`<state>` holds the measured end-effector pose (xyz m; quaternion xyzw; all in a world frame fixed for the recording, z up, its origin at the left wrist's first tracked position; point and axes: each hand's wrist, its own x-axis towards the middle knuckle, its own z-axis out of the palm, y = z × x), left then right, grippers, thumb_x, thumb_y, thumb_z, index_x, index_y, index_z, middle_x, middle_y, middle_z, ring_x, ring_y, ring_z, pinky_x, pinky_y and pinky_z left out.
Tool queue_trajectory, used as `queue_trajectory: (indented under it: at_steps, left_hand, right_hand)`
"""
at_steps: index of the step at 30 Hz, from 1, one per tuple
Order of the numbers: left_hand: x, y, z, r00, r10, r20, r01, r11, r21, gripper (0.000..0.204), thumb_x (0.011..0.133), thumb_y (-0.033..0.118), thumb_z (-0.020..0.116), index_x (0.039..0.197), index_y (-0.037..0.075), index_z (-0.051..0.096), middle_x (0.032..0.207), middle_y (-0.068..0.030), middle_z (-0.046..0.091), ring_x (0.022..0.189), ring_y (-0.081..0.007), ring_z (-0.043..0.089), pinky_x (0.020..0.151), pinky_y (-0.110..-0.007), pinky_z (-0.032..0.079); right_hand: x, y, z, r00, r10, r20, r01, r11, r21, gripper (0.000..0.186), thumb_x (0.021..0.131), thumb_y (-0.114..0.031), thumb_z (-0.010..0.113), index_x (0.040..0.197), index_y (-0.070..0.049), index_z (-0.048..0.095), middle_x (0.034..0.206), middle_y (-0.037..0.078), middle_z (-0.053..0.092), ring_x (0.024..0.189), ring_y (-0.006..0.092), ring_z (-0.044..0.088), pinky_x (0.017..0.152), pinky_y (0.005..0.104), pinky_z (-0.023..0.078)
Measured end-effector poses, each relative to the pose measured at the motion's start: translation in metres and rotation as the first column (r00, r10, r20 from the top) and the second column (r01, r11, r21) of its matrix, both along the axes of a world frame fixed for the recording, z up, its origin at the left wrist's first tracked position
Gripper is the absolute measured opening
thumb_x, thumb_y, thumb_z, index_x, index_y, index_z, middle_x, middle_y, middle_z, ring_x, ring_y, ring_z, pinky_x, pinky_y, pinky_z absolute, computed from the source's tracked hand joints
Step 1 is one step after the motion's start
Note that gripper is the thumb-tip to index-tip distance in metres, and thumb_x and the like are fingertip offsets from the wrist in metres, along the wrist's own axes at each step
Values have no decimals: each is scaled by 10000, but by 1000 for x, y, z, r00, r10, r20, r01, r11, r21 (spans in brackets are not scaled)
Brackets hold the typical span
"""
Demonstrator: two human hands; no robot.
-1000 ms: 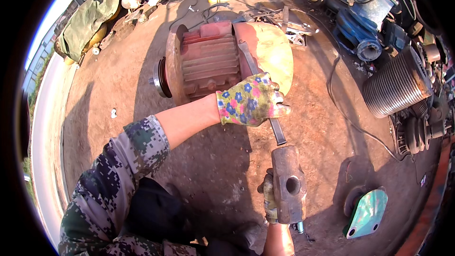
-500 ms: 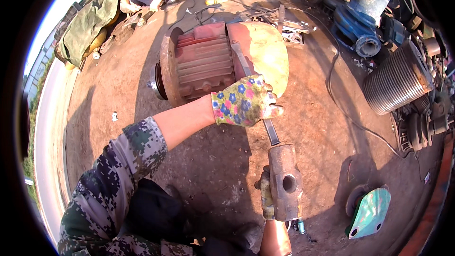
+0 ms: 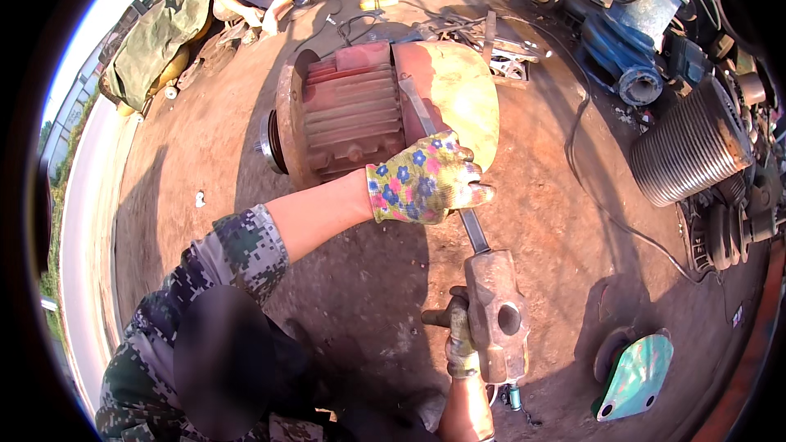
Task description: The person uses a hammer and metal bar to repeatedly strike the end of a red electric motor, likely to loosen a component. They reposition the motor and continue striking it from different angles.
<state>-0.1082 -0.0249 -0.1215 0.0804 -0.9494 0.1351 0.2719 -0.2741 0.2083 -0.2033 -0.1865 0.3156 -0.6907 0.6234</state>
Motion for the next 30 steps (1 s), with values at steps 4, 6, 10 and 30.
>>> queue_trajectory:
  at_steps: [4,6,10,30]
  left_hand:
    - [3,-3,-1,992,50,114,-43,997,-65,472,752,185,702,1222,163,722,1014,-46,668,995,-269,660,883,-438,494]
    - [3,-6,-2,997,39,69,-40,999,7,424,753,186,695,1174,167,745,1025,-49,677,988,-269,664,887,-440,495]
    - [1,-6,-6,1000,5,25,-4,999,-32,413,769,193,675,1178,169,728,1005,-37,667,969,-261,667,869,-434,501]
    - [-5,-15,-22,999,1,49,-3,1000,27,380,733,195,693,1108,174,756,932,-23,674,943,-280,665,833,-427,532]
  right_hand:
    - [2,7,-8,853,45,-520,103,962,253,216,968,-86,692,1136,47,665,701,17,531,506,147,530,410,342,546]
    - [-4,10,-33,851,66,-522,28,985,170,212,970,-85,684,1137,44,666,680,15,525,511,144,530,430,354,569]
    - [-25,5,-94,908,106,-405,47,935,350,276,972,-179,739,1194,-23,687,874,20,631,664,146,625,569,328,580]
    - [-15,-22,-62,974,-35,-224,36,999,3,263,997,-125,679,1188,53,654,827,31,610,727,144,614,644,285,520]
